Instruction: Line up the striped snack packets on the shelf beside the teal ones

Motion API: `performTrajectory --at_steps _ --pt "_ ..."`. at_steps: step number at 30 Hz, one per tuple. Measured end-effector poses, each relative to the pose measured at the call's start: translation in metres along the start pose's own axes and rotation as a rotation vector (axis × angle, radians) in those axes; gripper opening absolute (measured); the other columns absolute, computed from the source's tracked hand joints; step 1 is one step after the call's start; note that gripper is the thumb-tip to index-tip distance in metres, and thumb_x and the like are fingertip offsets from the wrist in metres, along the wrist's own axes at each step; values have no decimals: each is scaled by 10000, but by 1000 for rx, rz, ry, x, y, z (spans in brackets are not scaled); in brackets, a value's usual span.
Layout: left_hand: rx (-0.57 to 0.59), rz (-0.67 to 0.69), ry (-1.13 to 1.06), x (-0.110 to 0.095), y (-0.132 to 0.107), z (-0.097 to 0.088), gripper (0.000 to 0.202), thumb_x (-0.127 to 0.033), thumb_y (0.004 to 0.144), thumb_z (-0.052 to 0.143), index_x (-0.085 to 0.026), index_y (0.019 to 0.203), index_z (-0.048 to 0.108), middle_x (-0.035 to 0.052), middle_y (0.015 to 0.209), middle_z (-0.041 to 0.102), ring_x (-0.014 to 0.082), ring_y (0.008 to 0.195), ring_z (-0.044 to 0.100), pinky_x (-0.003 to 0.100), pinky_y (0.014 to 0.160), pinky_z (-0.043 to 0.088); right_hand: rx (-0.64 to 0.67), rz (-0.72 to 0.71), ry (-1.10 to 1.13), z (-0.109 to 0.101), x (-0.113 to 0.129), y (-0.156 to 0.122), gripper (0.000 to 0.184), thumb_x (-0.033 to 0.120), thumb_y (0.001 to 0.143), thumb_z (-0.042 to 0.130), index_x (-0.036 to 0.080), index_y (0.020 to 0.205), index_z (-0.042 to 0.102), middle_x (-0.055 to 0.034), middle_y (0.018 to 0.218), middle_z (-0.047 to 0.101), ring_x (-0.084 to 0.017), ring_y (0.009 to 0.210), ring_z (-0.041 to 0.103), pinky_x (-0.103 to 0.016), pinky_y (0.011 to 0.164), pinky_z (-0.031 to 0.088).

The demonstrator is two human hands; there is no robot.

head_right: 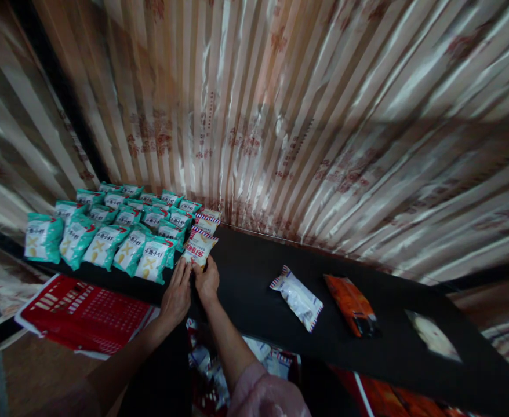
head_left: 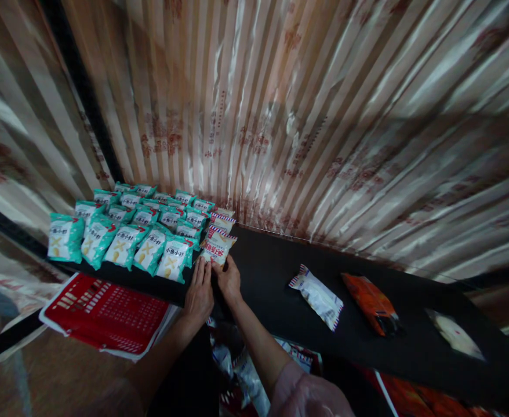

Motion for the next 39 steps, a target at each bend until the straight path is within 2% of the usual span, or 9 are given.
performTrajectory --at_steps 7,12,16,23,29,35,39 --pt "-38 -6 1 3 9 -3 547 -61 843 313 -71 1386 247 208 1461 234 278 1372 130 488 1057 326 37 6 -39 9 7 7 450 306 735 577 208 1173 552 -51 1007 672 -199 871 632 -298 772 486" --pt "-40 8 -5 -2 9 -10 548 -61 848 308 -66 1390 228 207 1460 234 275 1377 103 493 1066 314 70 -16 -36 11 11 10 585 303 739 582 206 1297 436 -64 1116 642 -207 942 625 -305 805 475" --pt "-44 -18 -22 -2 10 -13 571 -68 851 315 -82 1407 185 193 1464 234 267 1378 109 495 1072 307 116 -22 -94 14 12 10 495 316 743 583 212 1222 515 -65 1063 660 -223 922 626 -317 791 474" --pt "-39 -24 -12 -1 10 -11 592 -62 842 320 -97 1415 175 169 1470 241 259 1376 121 486 1072 317 81 -40 -143 12 13 13 464 299 733 596 202 1184 549 -81 1029 650 -225 924 610 -316 801 462" --pt "-40 -18 5 -2 10 -11 563 -60 845 310 -69 1399 210 186 1468 236 262 1376 114 486 1073 311 31 -128 -73 4 16 7 634 332 735 597 158 1319 419 -121 1144 585 -233 1031 558 -347 874 450" --pt "-19 2 15 -3 10 -10 555 -49 841 301 -58 1391 231 190 1457 261 264 1376 104 496 1073 306 23 -179 -37 3 17 5 584 318 787 527 98 1318 420 -152 1168 552 -220 1041 549 -332 891 447" --pt "-23 28 11 -4 10 -8 574 -55 836 311 -73 1401 211 184 1470 230 271 1375 99 512 1070 304 27 -170 -53 6 14 9 551 306 790 524 150 1312 439 -129 1149 575 -225 1017 565 -354 883 452"
Point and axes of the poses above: each hand's wrist, its own y-axis towards the middle knuckle, its own z-axis out of the palm, x = y × z, the point moved 10 cm from there along y, towards the middle knuckle
